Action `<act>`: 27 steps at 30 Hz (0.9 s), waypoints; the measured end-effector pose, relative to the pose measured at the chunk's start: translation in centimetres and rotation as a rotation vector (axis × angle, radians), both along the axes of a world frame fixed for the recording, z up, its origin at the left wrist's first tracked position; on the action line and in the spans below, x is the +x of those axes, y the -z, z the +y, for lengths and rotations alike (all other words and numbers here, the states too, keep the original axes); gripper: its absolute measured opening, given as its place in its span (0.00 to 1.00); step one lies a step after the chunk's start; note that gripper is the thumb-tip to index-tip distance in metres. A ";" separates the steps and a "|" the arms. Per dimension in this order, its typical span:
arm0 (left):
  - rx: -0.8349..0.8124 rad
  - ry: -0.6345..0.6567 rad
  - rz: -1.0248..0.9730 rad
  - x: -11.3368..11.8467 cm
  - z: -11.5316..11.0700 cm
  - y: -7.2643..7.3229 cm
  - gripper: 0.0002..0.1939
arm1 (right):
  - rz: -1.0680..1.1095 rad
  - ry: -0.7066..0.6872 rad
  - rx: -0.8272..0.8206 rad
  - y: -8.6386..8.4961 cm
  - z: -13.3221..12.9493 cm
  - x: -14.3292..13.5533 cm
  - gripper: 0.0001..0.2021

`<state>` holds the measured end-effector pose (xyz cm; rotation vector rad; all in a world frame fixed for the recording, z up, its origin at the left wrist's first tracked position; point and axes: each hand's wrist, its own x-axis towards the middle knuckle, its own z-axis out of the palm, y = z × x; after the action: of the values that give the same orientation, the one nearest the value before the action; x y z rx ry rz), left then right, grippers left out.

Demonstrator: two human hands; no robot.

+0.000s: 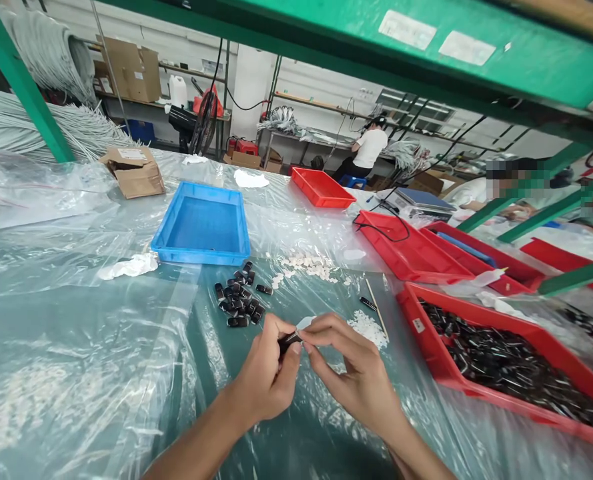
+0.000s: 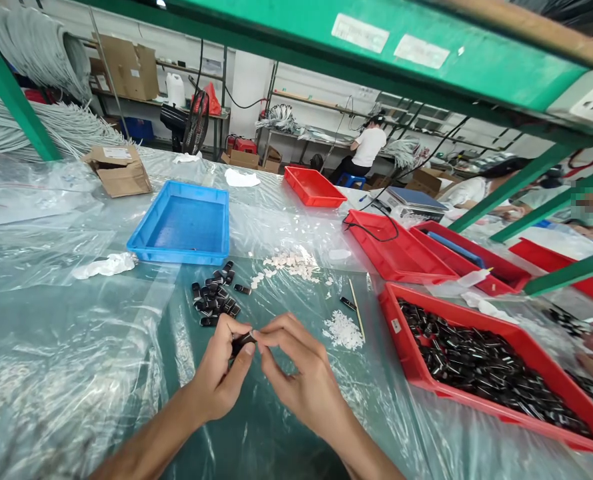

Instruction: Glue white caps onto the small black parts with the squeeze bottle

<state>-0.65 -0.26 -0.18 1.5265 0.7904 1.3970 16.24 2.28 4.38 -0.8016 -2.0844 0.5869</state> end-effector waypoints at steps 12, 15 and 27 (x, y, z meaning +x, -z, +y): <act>-0.100 -0.055 0.092 -0.4 0.5 -0.3 0.09 | -0.118 -0.054 0.002 -0.8 3.7 3.9 0.15; -0.172 -0.187 0.141 -0.3 0.9 -0.6 0.11 | -0.078 0.285 0.037 0.1 7.6 8.9 0.11; -0.287 -0.209 0.287 -0.1 1.5 0.7 0.12 | -0.538 0.103 -0.391 8.1 12.8 16.2 0.14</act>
<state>-0.72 1.27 -0.93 1.4648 1.3004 1.1605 32.48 15.12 -3.73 -1.4076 -2.4193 0.8013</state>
